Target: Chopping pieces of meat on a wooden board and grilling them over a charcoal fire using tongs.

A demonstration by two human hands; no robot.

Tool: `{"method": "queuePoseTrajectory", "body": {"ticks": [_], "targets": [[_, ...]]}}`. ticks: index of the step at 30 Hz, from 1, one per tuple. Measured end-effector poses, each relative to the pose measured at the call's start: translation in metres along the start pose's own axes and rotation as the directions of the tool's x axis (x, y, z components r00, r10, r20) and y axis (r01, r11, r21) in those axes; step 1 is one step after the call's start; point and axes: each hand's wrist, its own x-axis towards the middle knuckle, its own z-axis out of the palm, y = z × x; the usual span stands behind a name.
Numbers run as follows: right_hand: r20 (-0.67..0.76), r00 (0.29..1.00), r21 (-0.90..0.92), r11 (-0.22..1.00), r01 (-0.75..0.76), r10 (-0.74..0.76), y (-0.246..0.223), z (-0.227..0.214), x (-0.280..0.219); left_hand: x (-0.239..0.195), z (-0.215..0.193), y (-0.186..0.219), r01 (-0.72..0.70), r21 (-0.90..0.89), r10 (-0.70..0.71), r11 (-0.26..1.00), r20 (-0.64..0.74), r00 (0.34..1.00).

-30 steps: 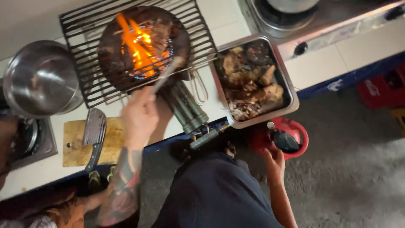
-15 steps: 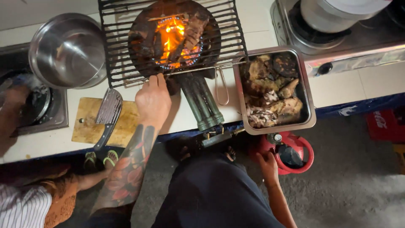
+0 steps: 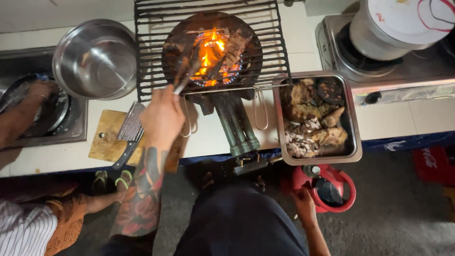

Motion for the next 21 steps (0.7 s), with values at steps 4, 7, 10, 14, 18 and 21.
{"method": "queuePoseTrajectory", "body": {"ticks": [4, 7, 10, 14, 18, 21], "targets": [[0.010, 0.998, -0.096, 0.993, 0.070, -0.070, 0.040, 0.004, 0.032, 0.013, -0.002, -0.034, 0.172, 0.003, -0.172, 0.985, 0.075, 0.982], [0.046, 0.999, -0.119, 0.993, -0.005, 0.010, 0.086, 0.022, 0.064, 0.010, 0.006, -0.051, 0.068, 0.088, -0.063, 0.994, -0.064, 0.996], [0.050, 0.985, -0.128, 0.979, -0.156, 0.163, 0.127, 0.047, 0.081, 0.008, -0.003, -0.033, -0.020, 0.129, 0.022, 0.991, -0.016, 1.000], [0.133, 0.972, -0.348, 0.927, -0.136, 0.193, 0.162, 0.070, 0.073, 0.011, 0.007, -0.013, -0.086, 0.096, 0.080, 0.992, 0.065, 0.995], [0.347, 0.937, -0.639, 0.742, 0.205, 0.041, 0.159, 0.073, 0.049, 0.020, 0.025, -0.001, -0.201, 0.244, 0.226, 0.949, -0.079, 0.971], [0.363, 0.907, -0.621, 0.781, 0.065, 0.213, 0.124, 0.062, 0.028, 0.023, 0.052, 0.004, -0.147, 0.345, 0.232, 0.927, -0.219, 0.948]]}}
